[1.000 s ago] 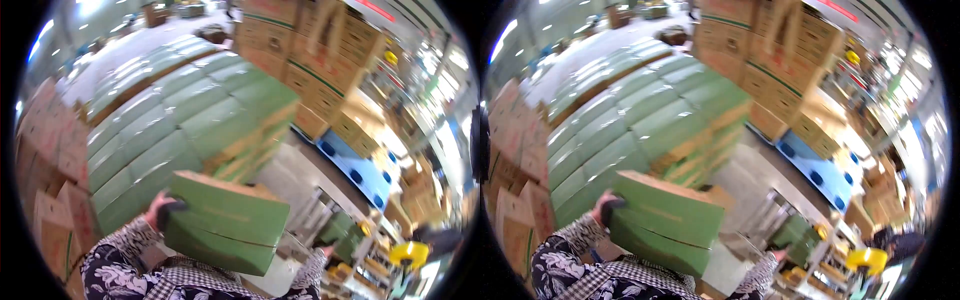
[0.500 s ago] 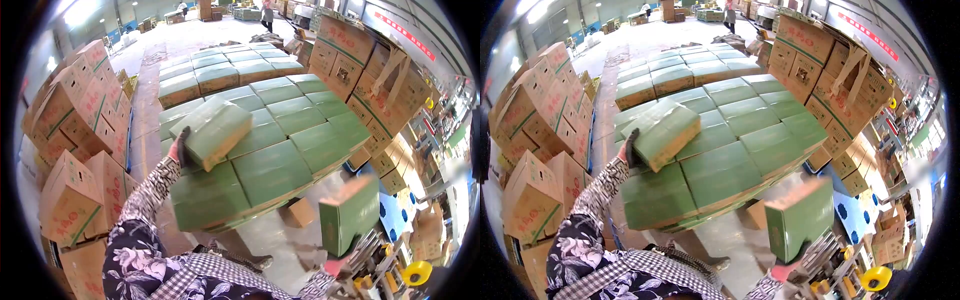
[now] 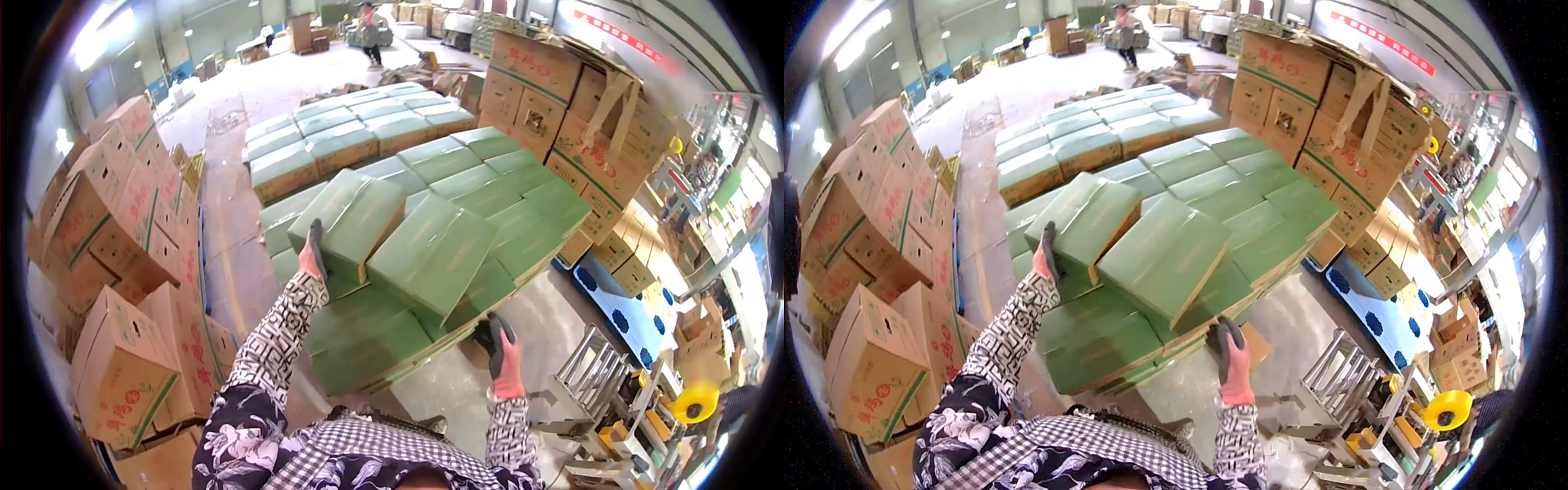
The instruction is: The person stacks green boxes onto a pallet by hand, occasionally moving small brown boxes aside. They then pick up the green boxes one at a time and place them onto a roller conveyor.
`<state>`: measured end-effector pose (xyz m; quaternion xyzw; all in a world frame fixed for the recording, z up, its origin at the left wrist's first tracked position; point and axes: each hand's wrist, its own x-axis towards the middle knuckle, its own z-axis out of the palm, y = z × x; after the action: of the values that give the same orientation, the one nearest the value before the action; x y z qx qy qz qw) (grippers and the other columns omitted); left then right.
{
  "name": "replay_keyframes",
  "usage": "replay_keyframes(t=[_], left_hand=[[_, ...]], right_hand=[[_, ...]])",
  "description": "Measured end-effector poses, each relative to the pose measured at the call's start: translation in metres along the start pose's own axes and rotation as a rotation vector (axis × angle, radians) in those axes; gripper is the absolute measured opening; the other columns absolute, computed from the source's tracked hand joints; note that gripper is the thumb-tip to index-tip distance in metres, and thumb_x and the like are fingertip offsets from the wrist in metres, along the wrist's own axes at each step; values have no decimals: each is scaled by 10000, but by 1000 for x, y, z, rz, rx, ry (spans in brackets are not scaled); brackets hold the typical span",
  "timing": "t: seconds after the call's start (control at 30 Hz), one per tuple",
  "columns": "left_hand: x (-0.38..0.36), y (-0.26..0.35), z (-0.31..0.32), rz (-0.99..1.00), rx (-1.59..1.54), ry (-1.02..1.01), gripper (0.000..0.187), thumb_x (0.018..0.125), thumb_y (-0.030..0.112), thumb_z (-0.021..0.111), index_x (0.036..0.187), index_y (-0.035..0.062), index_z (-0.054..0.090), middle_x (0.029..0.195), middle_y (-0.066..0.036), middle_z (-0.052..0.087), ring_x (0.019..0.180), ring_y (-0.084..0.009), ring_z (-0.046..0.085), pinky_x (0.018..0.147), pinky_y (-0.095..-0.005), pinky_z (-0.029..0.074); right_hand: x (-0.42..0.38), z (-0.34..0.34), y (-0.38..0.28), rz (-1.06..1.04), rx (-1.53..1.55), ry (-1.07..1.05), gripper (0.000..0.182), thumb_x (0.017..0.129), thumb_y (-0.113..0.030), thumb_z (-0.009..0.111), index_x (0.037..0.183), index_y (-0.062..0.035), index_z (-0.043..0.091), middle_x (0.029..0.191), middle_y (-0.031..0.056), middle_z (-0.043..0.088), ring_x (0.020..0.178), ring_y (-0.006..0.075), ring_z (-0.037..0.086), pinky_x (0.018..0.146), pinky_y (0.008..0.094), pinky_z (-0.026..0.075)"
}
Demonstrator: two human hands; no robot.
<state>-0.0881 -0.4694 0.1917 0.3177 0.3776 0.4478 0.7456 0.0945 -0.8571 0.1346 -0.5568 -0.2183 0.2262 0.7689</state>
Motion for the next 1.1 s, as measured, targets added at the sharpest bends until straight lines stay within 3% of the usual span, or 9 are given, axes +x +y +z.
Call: replay_keyframes(t=[0.23, 0.33, 0.4, 0.47, 0.63, 0.67, 0.87, 1.0, 1.1], left_hand=[[64, 28, -28, 49, 95, -83, 556, 863, 426, 565, 1256, 36, 524, 1264, -68, 533, 1111, -195, 517, 990, -330, 376], [81, 59, -32, 242, 272, -108, 543, 871, 412, 549, 1262, 37, 516, 1270, -72, 527, 1117, -198, 512, 995, -330, 372], [73, 58, -13, 416, 423, -90, 535, 876, 403, 538, 1266, 38, 511, 1273, -75, 523, 1122, -200, 508, 998, -330, 369], [30, 16, 9, 560, 604, -75, 527, 882, 394, 527, 1270, 39, 505, 1277, -77, 518, 1126, -202, 505, 1001, -331, 366], [-102, -104, 24, 349, 943, -234, 508, 895, 371, 500, 1280, 41, 492, 1286, -84, 508, 1137, -206, 496, 1009, -331, 358], [-104, -98, 24, 354, 971, -235, 504, 898, 367, 495, 1282, 41, 489, 1287, -85, 506, 1139, -207, 494, 1011, -331, 357], [5, 45, 19, 660, 953, 18, 482, 914, 339, 462, 1294, 43, 473, 1298, -92, 493, 1152, -213, 483, 1020, -332, 347], [52, 119, -1, 555, 805, 115, 468, 925, 321, 440, 1302, 45, 462, 1305, -97, 485, 1161, -217, 476, 1027, -333, 341], [61, 138, -28, 490, 696, 138, 458, 933, 307, 424, 1308, 46, 454, 1311, -101, 478, 1167, -220, 471, 1032, -333, 337]], right_hand=[[-99, -178, 100, 544, 567, 775, 385, 866, -364, 569, 1077, -42, 550, 937, 148, 606, 830, 267, 570, 715, 401, 505], [-116, -225, 113, 387, 791, 766, 180, 915, -274, 505, 901, -97, 534, 731, 61, 552, 675, 190, 538, 608, 285, 468], [-122, -268, 133, 272, 504, 810, 322, 896, -356, 541, 1052, -86, 461, 834, 85, 537, 736, 204, 519, 649, 310, 469], [-118, -298, 133, 142, 686, 1001, 329, 873, -401, 574, 986, -97, 519, 768, 62, 526, 688, 194, 512, 628, 331, 467], [-87, -375, 120, 125, 726, 1546, 261, 848, -398, 617, 743, -170, 545, 611, 0, 451, 497, 168, 426, 451, 319, 376], [-94, -391, 129, 34, 764, 1345, 263, 837, -395, 636, 739, -170, 541, 619, -9, 449, 497, 163, 414, 457, 308, 381], [-48, -389, 102, 146, 668, 1608, 342, 809, -433, 659, 928, -130, 556, 711, 34, 475, 563, 176, 433, 500, 303, 393], [-71, -416, 146, 100, 712, 1532, 290, 853, -457, 584, 917, -176, 560, 676, 42, 455, 520, 177, 388, 459, 313, 344], [-110, -463, 190, 97, 591, 1372, 325, 886, -384, 524, 1094, -139, 569, 973, 88, 555, 843, 220, 521, 728, 366, 435]])
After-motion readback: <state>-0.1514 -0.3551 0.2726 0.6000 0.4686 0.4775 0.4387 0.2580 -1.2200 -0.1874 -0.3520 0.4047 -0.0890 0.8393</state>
